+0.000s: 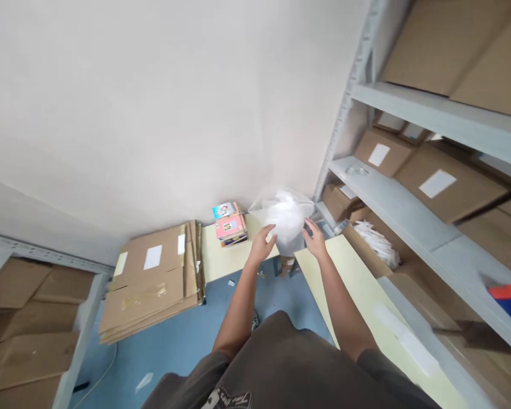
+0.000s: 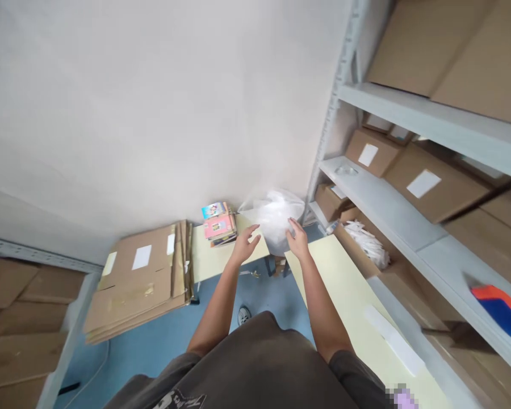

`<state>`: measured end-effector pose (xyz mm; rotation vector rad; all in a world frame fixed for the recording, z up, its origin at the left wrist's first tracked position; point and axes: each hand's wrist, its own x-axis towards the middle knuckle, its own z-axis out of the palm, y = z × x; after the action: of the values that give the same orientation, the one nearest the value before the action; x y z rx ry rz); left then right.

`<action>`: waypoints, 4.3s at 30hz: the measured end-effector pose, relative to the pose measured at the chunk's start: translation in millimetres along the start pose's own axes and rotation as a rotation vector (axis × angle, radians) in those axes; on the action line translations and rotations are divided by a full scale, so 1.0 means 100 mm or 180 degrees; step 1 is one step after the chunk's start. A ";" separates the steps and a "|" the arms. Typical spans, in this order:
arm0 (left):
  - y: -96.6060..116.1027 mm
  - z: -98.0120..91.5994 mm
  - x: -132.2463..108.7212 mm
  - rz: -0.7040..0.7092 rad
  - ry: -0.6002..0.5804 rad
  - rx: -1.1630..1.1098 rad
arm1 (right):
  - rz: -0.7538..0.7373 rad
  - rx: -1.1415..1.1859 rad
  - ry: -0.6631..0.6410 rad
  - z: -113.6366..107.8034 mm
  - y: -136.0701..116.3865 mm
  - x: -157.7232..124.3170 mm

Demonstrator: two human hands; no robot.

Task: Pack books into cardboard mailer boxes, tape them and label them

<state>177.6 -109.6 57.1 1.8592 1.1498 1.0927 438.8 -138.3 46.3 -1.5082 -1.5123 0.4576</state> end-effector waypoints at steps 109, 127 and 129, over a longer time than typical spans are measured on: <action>1.50 3.26 0.67 -0.0561 -0.3604 -0.2544 | 0.1625 0.1596 0.3561 -1.98 -0.15 -1.63; 2.10 3.34 0.68 -0.0385 -0.4571 -0.2860 | 0.1295 0.1584 0.3002 -2.37 -0.20 -1.82; 2.10 3.38 0.67 -0.0367 -0.4307 -0.2859 | 0.1228 0.1768 0.3089 -2.40 -0.20 -1.81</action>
<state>572.6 -166.8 118.4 1.2498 -0.0741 0.0347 585.8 -390.2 122.5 -1.2596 -0.2999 0.2555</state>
